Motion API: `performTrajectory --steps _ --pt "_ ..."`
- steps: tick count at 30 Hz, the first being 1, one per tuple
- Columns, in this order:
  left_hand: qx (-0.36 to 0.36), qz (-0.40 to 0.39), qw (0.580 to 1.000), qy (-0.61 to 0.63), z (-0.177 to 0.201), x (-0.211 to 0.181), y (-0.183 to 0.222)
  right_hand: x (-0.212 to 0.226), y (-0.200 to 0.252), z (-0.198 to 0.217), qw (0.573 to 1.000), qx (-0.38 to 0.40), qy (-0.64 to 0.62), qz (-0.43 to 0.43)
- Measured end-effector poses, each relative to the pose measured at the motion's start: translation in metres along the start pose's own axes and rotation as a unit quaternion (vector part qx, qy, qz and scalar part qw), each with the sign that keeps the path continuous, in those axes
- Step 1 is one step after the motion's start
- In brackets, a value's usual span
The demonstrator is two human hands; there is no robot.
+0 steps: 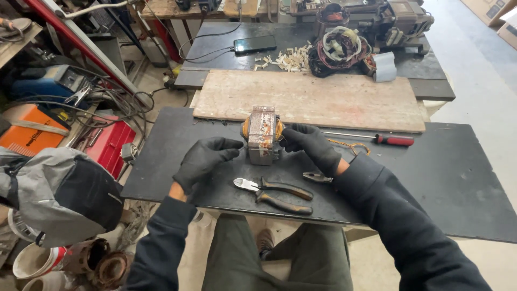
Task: Repairing a motor stator by untangling, cutting, and positioning copper wires
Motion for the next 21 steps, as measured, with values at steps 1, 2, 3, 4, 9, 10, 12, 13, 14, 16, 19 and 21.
performTrajectory --steps 1,2,3,4,9,10,12,13,14,16,19,21 --pt "-0.005 0.004 1.000 0.025 -0.003 0.000 0.001 -0.004 -0.001 0.002 1.000 -0.007 0.003 0.002" --pt "-0.011 0.006 0.999 0.049 -0.004 -0.002 0.003 -0.007 -0.004 0.003 1.000 -0.014 0.006 0.006" --pt "-0.012 0.006 0.999 0.050 -0.003 -0.003 0.000 -0.007 -0.005 0.003 1.000 -0.012 0.006 0.007" --pt "-0.022 -0.005 0.999 0.047 -0.001 -0.004 -0.004 -0.007 -0.006 0.005 1.000 -0.012 0.017 0.008" --pt "-0.075 0.013 0.991 -0.113 -0.008 0.011 -0.050 -0.002 -0.003 0.003 1.000 0.004 0.025 0.017" --pt "-0.081 0.006 0.989 -0.125 -0.010 0.015 -0.058 -0.002 -0.003 0.003 1.000 -0.012 0.023 0.015" --pt "-0.088 0.000 0.986 -0.138 -0.013 0.017 -0.064 -0.002 -0.003 0.002 0.999 -0.028 0.019 0.013" --pt "-0.084 -0.010 0.987 -0.138 -0.015 0.016 -0.060 -0.002 -0.003 0.004 0.999 -0.044 0.017 0.012" --pt "-0.082 -0.020 0.987 -0.137 -0.016 0.015 -0.056 -0.001 -0.003 0.003 0.998 -0.058 0.015 0.010" --pt "-0.095 -0.008 0.986 -0.138 -0.011 0.013 -0.053 -0.006 -0.005 0.011 0.998 -0.060 0.032 0.006" --pt "-0.116 -0.054 0.991 -0.051 -0.004 0.018 -0.064 -0.030 -0.022 0.025 0.995 -0.084 0.059 -0.004" --pt "-0.126 -0.108 0.985 0.043 -0.005 0.018 -0.062 -0.025 -0.023 0.025 0.992 -0.099 0.072 -0.010"
Point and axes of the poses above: each hand's wrist, its own y-axis away from the middle knuckle, its own z-axis out of the back of the hand, x = y × z, the point moved 3 cm from there along -y, towards the middle knuckle, and after that the axes turned 9 degrees about z, right-handed, at the moved point
